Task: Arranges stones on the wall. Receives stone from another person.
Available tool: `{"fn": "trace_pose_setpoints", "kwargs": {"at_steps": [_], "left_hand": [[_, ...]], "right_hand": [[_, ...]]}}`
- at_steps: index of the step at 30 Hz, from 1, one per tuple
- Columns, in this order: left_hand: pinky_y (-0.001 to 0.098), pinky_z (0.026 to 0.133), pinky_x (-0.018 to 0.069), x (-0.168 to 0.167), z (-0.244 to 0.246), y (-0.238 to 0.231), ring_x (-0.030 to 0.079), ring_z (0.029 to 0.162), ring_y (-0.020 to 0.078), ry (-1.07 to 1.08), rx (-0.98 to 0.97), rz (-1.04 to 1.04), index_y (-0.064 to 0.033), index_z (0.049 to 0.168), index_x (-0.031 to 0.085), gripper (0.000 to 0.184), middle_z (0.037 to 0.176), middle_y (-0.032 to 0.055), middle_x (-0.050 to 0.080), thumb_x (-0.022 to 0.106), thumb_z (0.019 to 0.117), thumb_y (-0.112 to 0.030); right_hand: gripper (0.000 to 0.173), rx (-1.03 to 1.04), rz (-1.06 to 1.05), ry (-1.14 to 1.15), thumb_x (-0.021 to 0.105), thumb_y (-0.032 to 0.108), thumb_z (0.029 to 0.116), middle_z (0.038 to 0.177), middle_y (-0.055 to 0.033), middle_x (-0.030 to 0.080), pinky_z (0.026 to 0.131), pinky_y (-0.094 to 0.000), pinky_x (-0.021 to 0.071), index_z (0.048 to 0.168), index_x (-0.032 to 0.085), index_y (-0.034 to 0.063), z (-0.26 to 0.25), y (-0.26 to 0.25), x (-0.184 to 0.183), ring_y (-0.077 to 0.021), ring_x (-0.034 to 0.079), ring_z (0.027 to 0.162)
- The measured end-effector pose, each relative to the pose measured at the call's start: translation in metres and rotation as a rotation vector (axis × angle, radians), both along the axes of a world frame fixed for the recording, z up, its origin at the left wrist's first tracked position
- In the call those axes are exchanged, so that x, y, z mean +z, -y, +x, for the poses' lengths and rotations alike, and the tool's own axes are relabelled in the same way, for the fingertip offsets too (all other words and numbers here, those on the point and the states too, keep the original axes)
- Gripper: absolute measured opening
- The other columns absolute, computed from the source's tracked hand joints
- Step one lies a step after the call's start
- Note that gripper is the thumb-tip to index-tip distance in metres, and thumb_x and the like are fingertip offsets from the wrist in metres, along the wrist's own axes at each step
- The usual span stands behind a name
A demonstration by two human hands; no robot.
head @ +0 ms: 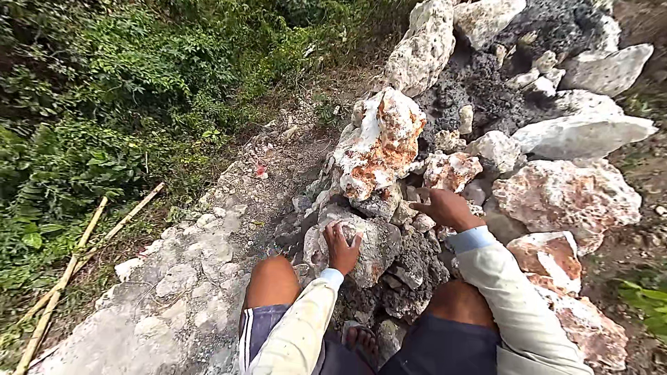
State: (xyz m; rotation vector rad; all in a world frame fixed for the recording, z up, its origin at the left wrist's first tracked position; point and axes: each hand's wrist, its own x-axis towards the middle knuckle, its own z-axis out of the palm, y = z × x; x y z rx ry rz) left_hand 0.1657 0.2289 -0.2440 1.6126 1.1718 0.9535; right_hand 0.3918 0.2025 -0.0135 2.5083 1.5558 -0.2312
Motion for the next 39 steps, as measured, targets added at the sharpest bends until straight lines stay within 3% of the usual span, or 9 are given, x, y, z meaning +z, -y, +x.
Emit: {"fn": "trace_pose_setpoints", "kwargs": {"at_steps": [5, 10, 17, 22, 25, 28, 31, 34, 39], "left_hand": [[0.0528, 0.117, 0.0357, 0.002, -0.003, 0.002, 0.041, 0.14, 0.0412, 0.039, 0.041, -0.061, 0.0011, 0.138, 0.052, 0.074, 0.148, 0.0264, 0.044, 0.081, 0.0856, -0.042], [0.0558, 0.114, 0.036, 0.0, -0.005, 0.004, 0.042, 0.137, 0.0416, -0.057, 0.099, -0.065, -0.0015, 0.137, 0.051, 0.082, 0.145, 0.0246, 0.046, 0.081, 0.0814, -0.054], [0.0516, 0.115, 0.0385, 0.01, -0.003, 0.005, 0.045, 0.136, 0.0413, -0.115, 0.078, -0.155, -0.0006, 0.136, 0.054, 0.077, 0.143, 0.0265, 0.048, 0.079, 0.0844, -0.052], [0.0497, 0.12, 0.0346, 0.022, -0.012, 0.021, 0.041, 0.144, 0.038, -0.18, 0.0, -0.191, 0.0007, 0.145, 0.05, 0.076, 0.153, 0.0238, 0.045, 0.065, 0.0941, -0.054], [0.0533, 0.121, 0.0303, 0.069, -0.026, 0.042, 0.034, 0.147, 0.0422, -0.32, -0.08, -0.24, -0.0008, 0.146, 0.05, 0.075, 0.159, 0.0242, 0.036, 0.065, 0.0927, -0.052], [0.0516, 0.117, 0.0362, 0.121, -0.041, 0.068, 0.04, 0.142, 0.0427, -0.468, -0.117, -0.226, -0.0053, 0.137, 0.061, 0.064, 0.157, 0.0221, 0.041, 0.067, 0.0904, -0.049], [0.053, 0.114, 0.0394, 0.159, -0.059, 0.091, 0.042, 0.141, 0.0432, -0.6, -0.172, -0.356, -0.0064, 0.134, 0.064, 0.061, 0.155, 0.0227, 0.043, 0.069, 0.0884, -0.046], [0.0535, 0.118, 0.0355, 0.195, -0.087, 0.114, 0.038, 0.144, 0.0427, -0.654, -0.188, -0.624, -0.0068, 0.137, 0.062, 0.059, 0.156, 0.0224, 0.041, 0.068, 0.0908, -0.043], [0.0556, 0.118, 0.0351, 0.28, -0.128, 0.178, 0.043, 0.14, 0.046, -0.63, -0.045, -0.853, 0.0006, 0.136, 0.061, 0.057, 0.15, 0.0291, 0.046, 0.068, 0.0942, -0.037]], "right_hand": [[0.051, 0.151, 0.138, -0.006, 0.069, 0.047, 0.0971, 0.119, -0.021, 0.07, 0.08, -0.0724, 0.0506, 0.138, 0.064, 0.0161, -0.04, 0.021, 0.029, -0.0463, 0.068, 0.099], [0.048, 0.204, 0.119, -0.023, 0.069, 0.046, 0.0966, 0.116, -0.0179, 0.071, 0.076, -0.0701, 0.0523, 0.137, 0.065, 0.0201, -0.061, 0.039, 0.03, -0.0443, 0.069, 0.095], [0.055, 0.173, -0.034, -0.016, 0.075, 0.047, 0.0917, 0.115, -0.0182, 0.069, 0.077, -0.0682, 0.0534, 0.138, 0.063, 0.0199, -0.026, 0.035, 0.008, -0.043, 0.068, 0.098], [0.054, 0.14, -0.18, -0.058, 0.068, 0.05, 0.0955, 0.123, -0.0214, 0.068, 0.086, -0.0704, 0.0501, 0.134, 0.066, 0.0126, -0.037, 0.028, 0.008, -0.0463, 0.066, 0.109], [0.052, 0.187, -0.43, -0.096, 0.062, 0.051, 0.0981, 0.12, -0.0247, 0.067, 0.087, -0.0694, 0.0491, 0.117, 0.069, 0.0032, -0.058, 0.013, -0.001, -0.0471, 0.065, 0.11], [0.053, 0.234, -0.687, -0.223, 0.063, 0.048, 0.0978, 0.118, -0.0292, 0.067, 0.092, -0.0715, 0.0471, 0.111, 0.069, -0.0029, -0.084, -0.003, -0.02, -0.0501, 0.063, 0.114], [0.053, 0.275, -0.816, -0.36, 0.065, 0.046, 0.0963, 0.125, -0.0282, 0.066, 0.097, -0.0727, 0.0457, 0.124, 0.068, 0.0008, -0.105, 0.003, -0.043, -0.0497, 0.061, 0.119], [0.052, 0.286, -0.762, -0.463, 0.058, 0.04, 0.1019, 0.137, -0.0223, 0.061, 0.099, -0.067, 0.0493, 0.144, 0.057, 0.0093, -0.133, 0.032, -0.049, -0.0441, 0.063, 0.121], [0.05, 0.295, -0.758, -0.598, 0.05, 0.039, 0.1056, 0.148, -0.0161, 0.055, 0.105, -0.0593, 0.0497, 0.149, 0.053, 0.0137, -0.185, 0.094, 0.02, -0.0368, 0.06, 0.129]]}}
